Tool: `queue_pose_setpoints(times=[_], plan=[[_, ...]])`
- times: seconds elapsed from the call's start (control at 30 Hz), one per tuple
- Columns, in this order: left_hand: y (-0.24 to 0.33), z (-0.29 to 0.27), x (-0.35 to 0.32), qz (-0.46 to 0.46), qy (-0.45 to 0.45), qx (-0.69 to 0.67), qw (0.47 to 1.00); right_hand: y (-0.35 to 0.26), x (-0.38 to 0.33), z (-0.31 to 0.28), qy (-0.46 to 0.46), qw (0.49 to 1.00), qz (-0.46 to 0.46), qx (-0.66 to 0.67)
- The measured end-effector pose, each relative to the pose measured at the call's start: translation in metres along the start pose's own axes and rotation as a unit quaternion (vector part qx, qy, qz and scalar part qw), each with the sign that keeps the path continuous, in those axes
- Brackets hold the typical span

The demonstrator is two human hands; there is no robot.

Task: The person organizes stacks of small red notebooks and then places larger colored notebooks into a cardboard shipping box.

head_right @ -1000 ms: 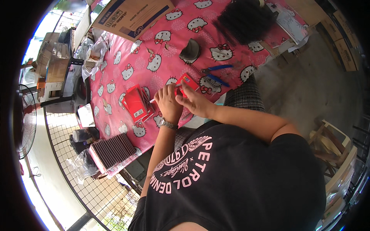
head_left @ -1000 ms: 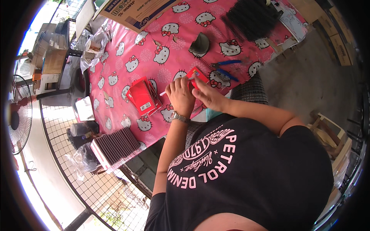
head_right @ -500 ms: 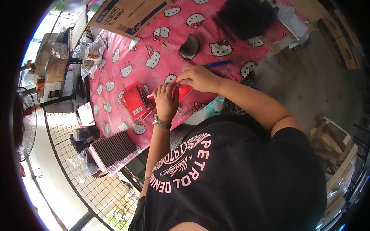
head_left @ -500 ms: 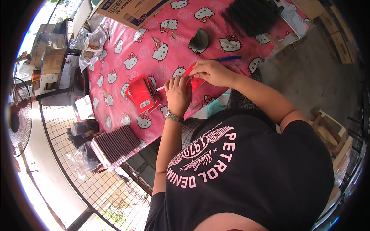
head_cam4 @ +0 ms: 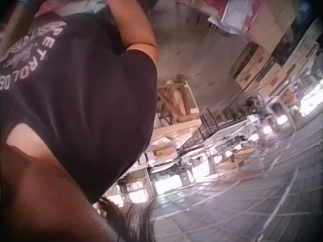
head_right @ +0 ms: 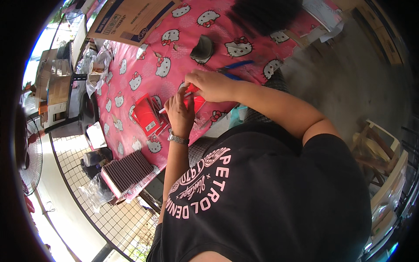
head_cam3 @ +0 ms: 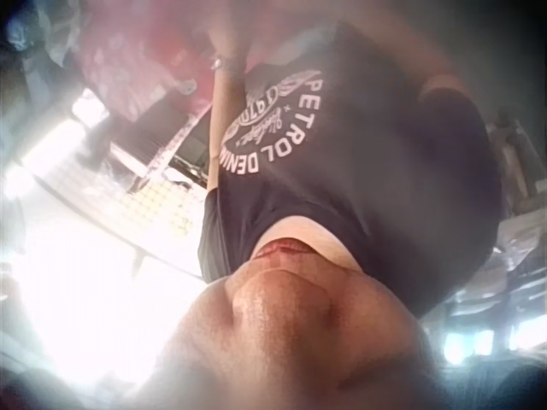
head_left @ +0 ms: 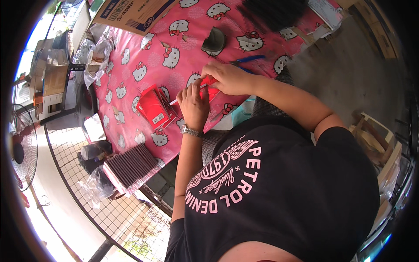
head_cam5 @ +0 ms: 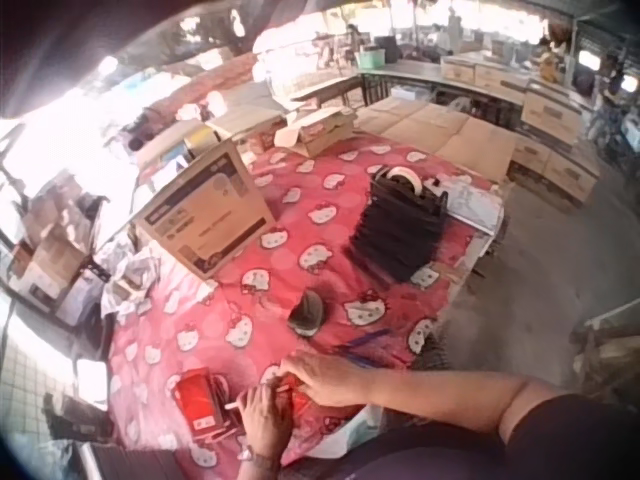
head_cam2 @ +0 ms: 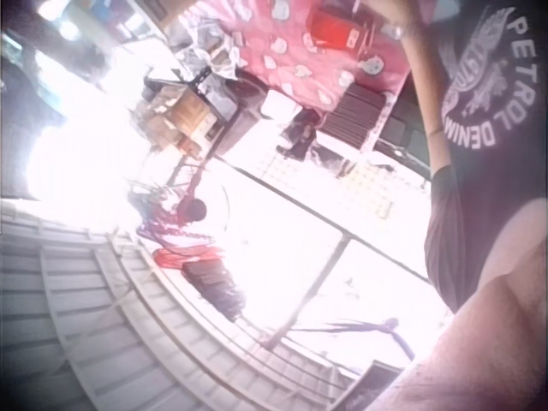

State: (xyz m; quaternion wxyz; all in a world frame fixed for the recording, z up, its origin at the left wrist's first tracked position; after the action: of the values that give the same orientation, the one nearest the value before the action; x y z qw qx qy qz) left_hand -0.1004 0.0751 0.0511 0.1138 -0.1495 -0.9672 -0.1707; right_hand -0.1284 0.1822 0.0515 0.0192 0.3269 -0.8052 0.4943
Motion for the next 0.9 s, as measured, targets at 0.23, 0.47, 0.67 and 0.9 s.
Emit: queue_pose_setpoints(times=[0.23, 0.47, 0.67, 0.9], plan=[[-0.002, 0.006, -0.004, 0.002, -0.049, 0.012, 0.999, 0.014, 0.005, 0.019, -0.121, 0.992, 0.022, 0.032], [-0.021, 0.018, -0.009, -0.025, -0.095, 0.017, 0.995, 0.086, 0.036, -0.005, -0.063, 0.954, 0.034, -0.292], [-0.027, 0.009, -0.026, -0.086, -0.027, 0.08, 0.993, 0.115, 0.046, -0.007, -0.046, 0.928, 0.005, -0.371], [-0.034, 0.002, -0.019, -0.068, -0.026, 0.055, 0.996, 0.064, 0.069, -0.033, 0.021, 0.97, -0.059, -0.235]])
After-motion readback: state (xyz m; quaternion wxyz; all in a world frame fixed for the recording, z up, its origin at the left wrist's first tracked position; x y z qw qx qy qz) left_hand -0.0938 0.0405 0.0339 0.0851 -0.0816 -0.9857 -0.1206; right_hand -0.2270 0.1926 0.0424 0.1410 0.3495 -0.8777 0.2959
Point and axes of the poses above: each hand's wrist, its own x-axis towards the middle knuckle, its own z-axis out of the palm, y = z × x, the point moved 10 cm from there along x, towards the middle knuckle, and after that the axes turned 8 degrees about -z, right-handed, at the moved point
